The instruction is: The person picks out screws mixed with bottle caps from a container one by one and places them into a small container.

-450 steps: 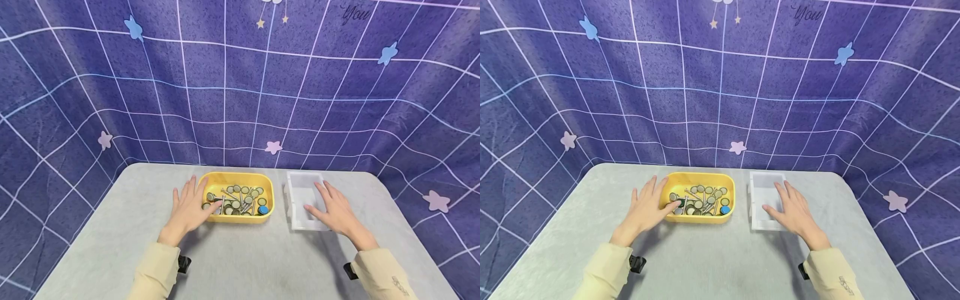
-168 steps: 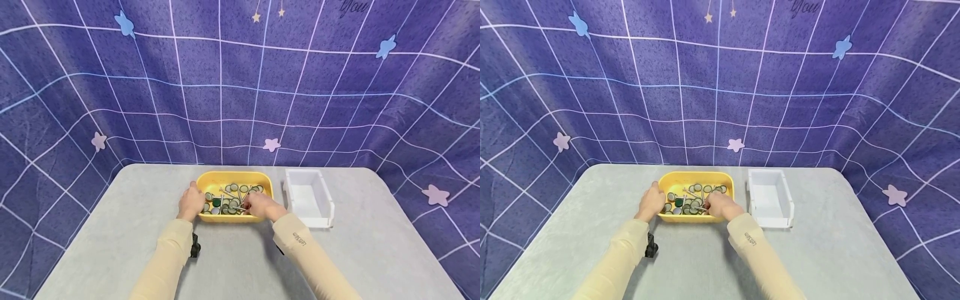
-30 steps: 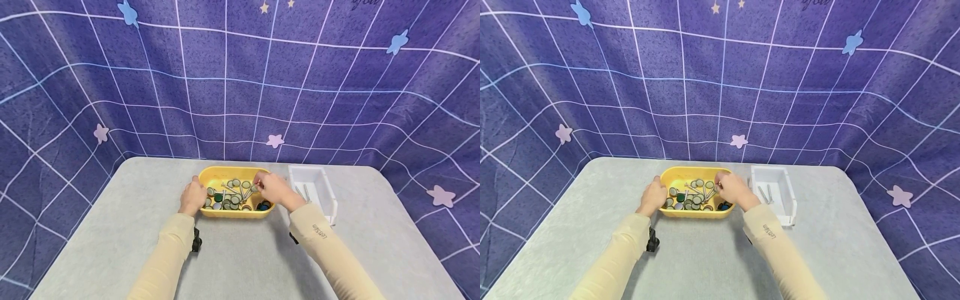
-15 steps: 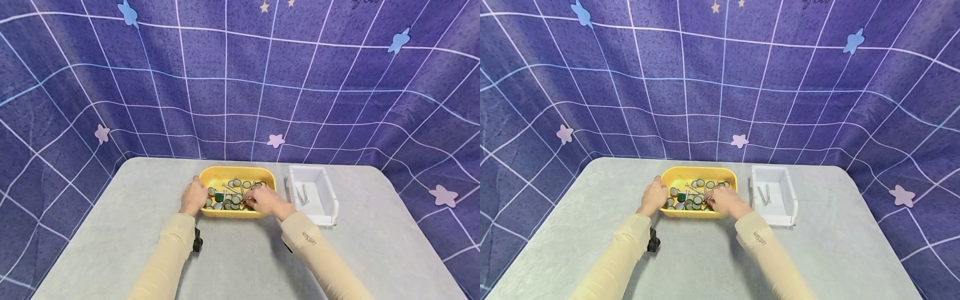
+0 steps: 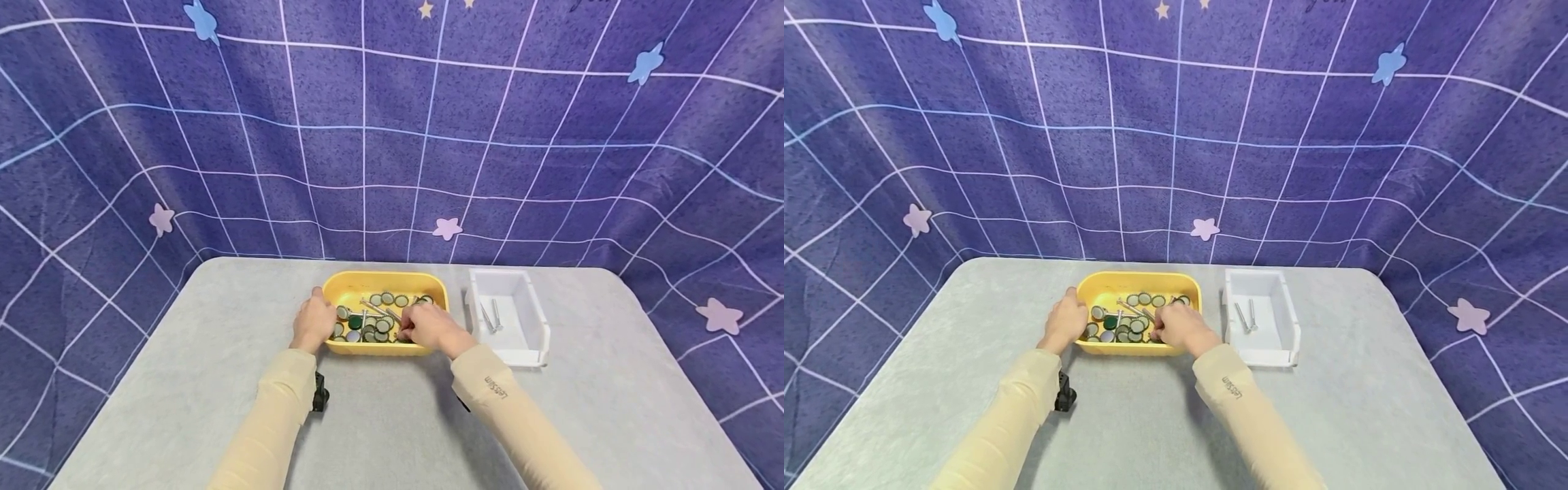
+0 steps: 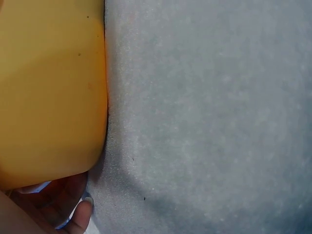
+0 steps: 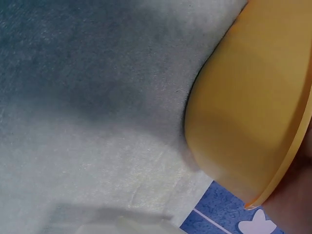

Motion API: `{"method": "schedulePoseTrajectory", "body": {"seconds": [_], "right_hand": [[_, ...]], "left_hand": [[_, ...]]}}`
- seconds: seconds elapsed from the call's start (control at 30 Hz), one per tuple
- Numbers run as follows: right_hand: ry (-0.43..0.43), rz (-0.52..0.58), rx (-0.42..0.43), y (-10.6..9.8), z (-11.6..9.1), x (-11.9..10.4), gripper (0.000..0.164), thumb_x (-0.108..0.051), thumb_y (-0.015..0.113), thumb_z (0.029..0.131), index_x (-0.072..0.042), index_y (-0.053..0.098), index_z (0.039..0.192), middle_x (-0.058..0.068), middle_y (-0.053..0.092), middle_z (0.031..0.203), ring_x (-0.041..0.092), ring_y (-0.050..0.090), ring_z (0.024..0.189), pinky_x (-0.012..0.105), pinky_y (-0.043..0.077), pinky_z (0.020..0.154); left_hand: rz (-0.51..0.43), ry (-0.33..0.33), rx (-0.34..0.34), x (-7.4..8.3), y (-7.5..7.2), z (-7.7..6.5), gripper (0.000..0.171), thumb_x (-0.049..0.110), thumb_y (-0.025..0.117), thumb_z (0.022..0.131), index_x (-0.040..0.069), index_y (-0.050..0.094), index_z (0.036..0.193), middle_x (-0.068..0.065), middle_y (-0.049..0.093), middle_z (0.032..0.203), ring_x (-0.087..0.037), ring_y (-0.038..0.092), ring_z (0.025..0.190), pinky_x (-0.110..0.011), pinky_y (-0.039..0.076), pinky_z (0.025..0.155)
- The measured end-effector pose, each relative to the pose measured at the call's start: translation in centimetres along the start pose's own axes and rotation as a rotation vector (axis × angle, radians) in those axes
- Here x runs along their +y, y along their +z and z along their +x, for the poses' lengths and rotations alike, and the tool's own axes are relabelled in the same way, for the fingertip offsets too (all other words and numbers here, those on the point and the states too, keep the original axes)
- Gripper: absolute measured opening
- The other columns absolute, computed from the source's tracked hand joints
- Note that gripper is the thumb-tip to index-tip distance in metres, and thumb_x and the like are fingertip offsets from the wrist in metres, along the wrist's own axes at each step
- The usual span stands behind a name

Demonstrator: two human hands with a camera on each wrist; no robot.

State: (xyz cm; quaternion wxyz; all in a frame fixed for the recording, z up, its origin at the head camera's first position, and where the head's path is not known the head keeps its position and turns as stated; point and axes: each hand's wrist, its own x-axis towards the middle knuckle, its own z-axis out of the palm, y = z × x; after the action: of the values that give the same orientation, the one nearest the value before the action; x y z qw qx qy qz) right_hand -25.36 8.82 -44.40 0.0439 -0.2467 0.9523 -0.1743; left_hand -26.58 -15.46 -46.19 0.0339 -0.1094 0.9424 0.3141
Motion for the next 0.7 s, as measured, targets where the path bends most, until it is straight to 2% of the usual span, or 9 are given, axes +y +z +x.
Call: {"method": "schedulePoseTrajectory", "body": {"seconds": [0.17, 0.27, 0.37, 0.5, 0.6, 0.7], "right_hand": [[0.037, -0.04, 0.021, 0.18, 0.12, -0.1, 0.024, -0.029, 0.078, 0.084, -0.018, 0.062, 0.069, -0.004, 0.064, 0.072, 0.019, 0.062, 0.073, 0.039, 0.052, 0.068], [0.062, -0.049, 0.023, 0.22, 0.08, -0.16, 0.027, -0.03, 0.078, 0.084, -0.018, 0.061, 0.067, -0.003, 0.064, 0.072, 0.023, 0.064, 0.075, 0.04, 0.053, 0.069], [0.087, -0.048, 0.005, 0.18, 0.01, -0.31, 0.019, -0.021, 0.077, 0.084, -0.014, 0.062, 0.075, 0.002, 0.066, 0.078, 0.027, 0.065, 0.082, 0.043, 0.054, 0.072], [0.128, -0.078, -0.056, 0.13, 0.01, -0.54, 0.009, -0.006, 0.068, 0.084, -0.01, 0.061, 0.088, 0.009, 0.066, 0.089, 0.031, 0.064, 0.093, 0.045, 0.054, 0.083], [0.148, -0.107, -0.096, 0.21, 0.1, -0.6, 0.007, -0.005, 0.063, 0.084, -0.009, 0.061, 0.089, 0.01, 0.066, 0.091, 0.029, 0.065, 0.094, 0.044, 0.054, 0.087], [0.139, -0.111, -0.1, 0.38, 0.15, -0.53, 0.004, -0.008, 0.064, 0.084, -0.009, 0.06, 0.086, 0.009, 0.065, 0.087, 0.027, 0.064, 0.089, 0.043, 0.054, 0.085]], "left_hand": [[-0.004, -0.004, 0.004, -0.18, -0.05, 0.06, 0.047, 0.02, 0.037, 0.098, 0.001, 0.034, 0.141, -0.029, 0.059, 0.125, -0.046, 0.058, 0.115, -0.058, 0.045, 0.1], [-0.003, -0.002, 0.005, -0.13, 0.03, 0.15, 0.046, 0.021, 0.037, 0.098, 0.001, 0.035, 0.139, -0.028, 0.059, 0.125, -0.046, 0.058, 0.116, -0.057, 0.045, 0.101], [0.002, -0.001, 0.009, -0.07, 0.06, 0.17, 0.044, 0.021, 0.037, 0.098, 0.001, 0.036, 0.138, -0.028, 0.06, 0.125, -0.046, 0.059, 0.115, -0.057, 0.045, 0.1], [0.004, 0.007, 0.024, -0.03, 0.04, 0.09, 0.043, 0.02, 0.037, 0.097, 0.0, 0.038, 0.135, -0.029, 0.06, 0.124, -0.047, 0.059, 0.115, -0.058, 0.046, 0.099], [0.004, 0.017, 0.038, -0.03, 0.04, 0.02, 0.039, 0.019, 0.038, 0.097, 0.0, 0.041, 0.131, -0.028, 0.062, 0.122, -0.048, 0.06, 0.113, -0.058, 0.047, 0.096], [0.007, 0.02, 0.045, -0.08, 0.05, 0.01, 0.036, 0.019, 0.038, 0.096, 0.001, 0.043, 0.127, -0.028, 0.063, 0.12, -0.047, 0.061, 0.111, -0.058, 0.048, 0.094]]}}
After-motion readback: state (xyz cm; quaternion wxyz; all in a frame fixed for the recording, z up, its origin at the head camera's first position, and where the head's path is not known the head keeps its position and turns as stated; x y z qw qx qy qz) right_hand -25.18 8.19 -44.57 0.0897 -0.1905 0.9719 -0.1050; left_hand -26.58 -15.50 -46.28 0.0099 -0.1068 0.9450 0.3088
